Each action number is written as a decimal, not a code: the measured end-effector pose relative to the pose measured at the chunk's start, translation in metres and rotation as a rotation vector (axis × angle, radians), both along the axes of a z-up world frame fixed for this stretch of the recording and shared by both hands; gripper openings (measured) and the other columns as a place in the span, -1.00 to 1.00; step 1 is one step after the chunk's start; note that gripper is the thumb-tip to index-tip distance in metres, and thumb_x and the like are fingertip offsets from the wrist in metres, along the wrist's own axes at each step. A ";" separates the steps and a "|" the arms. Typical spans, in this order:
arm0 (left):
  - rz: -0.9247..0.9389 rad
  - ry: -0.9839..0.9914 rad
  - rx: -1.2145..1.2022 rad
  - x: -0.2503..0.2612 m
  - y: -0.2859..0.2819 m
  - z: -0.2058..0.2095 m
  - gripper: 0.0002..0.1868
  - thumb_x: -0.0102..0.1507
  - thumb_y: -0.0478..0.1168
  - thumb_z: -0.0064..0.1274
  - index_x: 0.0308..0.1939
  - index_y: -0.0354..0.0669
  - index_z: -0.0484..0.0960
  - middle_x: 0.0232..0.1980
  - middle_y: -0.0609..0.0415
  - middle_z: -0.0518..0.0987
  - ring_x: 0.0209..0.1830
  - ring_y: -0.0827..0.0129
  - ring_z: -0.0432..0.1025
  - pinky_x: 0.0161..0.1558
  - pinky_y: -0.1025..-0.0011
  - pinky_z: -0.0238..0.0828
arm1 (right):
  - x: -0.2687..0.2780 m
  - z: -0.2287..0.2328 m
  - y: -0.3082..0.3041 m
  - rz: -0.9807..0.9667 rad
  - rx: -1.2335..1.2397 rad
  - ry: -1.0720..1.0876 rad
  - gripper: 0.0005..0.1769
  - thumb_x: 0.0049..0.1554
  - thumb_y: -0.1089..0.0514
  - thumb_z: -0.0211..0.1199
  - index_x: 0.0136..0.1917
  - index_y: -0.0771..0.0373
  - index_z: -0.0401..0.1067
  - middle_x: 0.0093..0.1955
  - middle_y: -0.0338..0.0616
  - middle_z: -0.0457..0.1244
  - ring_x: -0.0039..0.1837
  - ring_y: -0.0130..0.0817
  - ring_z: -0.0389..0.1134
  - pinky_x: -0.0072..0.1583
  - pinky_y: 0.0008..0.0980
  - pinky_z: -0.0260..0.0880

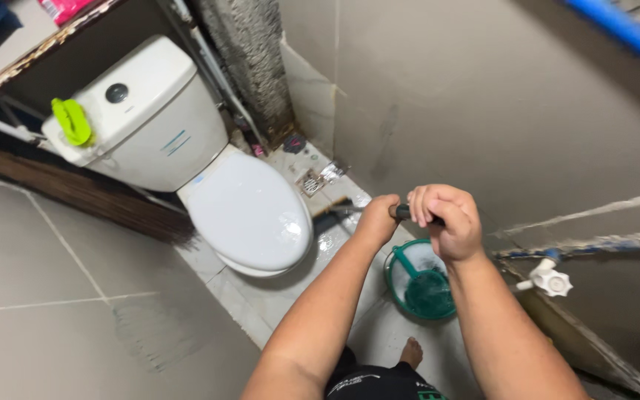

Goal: The person cleans a toilet by scrubbing the tank and seat with a cloth and water, applying detergent from a packet, and scrubbing the bowl with a toilet brush.

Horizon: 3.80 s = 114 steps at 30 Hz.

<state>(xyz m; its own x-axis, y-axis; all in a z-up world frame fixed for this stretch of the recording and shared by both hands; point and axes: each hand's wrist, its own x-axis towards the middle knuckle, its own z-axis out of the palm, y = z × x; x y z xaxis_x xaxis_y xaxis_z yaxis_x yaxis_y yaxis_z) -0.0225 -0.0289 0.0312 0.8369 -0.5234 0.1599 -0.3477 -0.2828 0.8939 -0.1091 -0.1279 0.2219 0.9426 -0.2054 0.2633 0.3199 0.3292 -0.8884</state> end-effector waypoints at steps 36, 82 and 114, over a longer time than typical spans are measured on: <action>-0.106 0.232 0.110 -0.157 -0.182 0.062 -0.24 0.24 -0.13 0.12 0.51 0.02 0.19 0.43 -0.13 0.43 0.26 -0.01 0.46 0.25 0.22 0.36 | -0.108 -0.007 -0.226 -0.557 -0.214 0.122 -0.67 0.01 0.38 0.25 -0.03 0.10 0.24 -0.10 -0.33 0.23 0.00 -0.47 0.30 0.07 -0.46 0.35; 0.732 0.832 -0.272 -0.121 0.212 -0.054 -0.74 0.28 -0.24 0.06 0.05 -0.13 0.60 -0.17 0.15 0.60 -0.34 0.47 0.46 -0.29 0.42 0.36 | 0.022 -0.154 0.072 0.584 -1.213 0.498 -0.63 0.06 0.05 0.36 0.14 0.11 0.57 0.01 -0.16 0.48 0.00 -0.31 0.50 0.10 -0.31 0.49; 0.977 0.542 -0.607 0.225 0.461 0.043 -0.74 0.33 -0.21 -0.03 0.09 -0.08 0.57 0.00 0.12 0.66 -0.13 0.45 0.54 -0.17 0.47 0.38 | 0.432 -0.091 0.337 0.662 -1.010 0.490 -0.74 0.19 0.12 0.27 0.15 0.18 0.52 -0.13 -0.19 0.38 -0.22 -0.26 0.29 -0.14 -0.22 0.33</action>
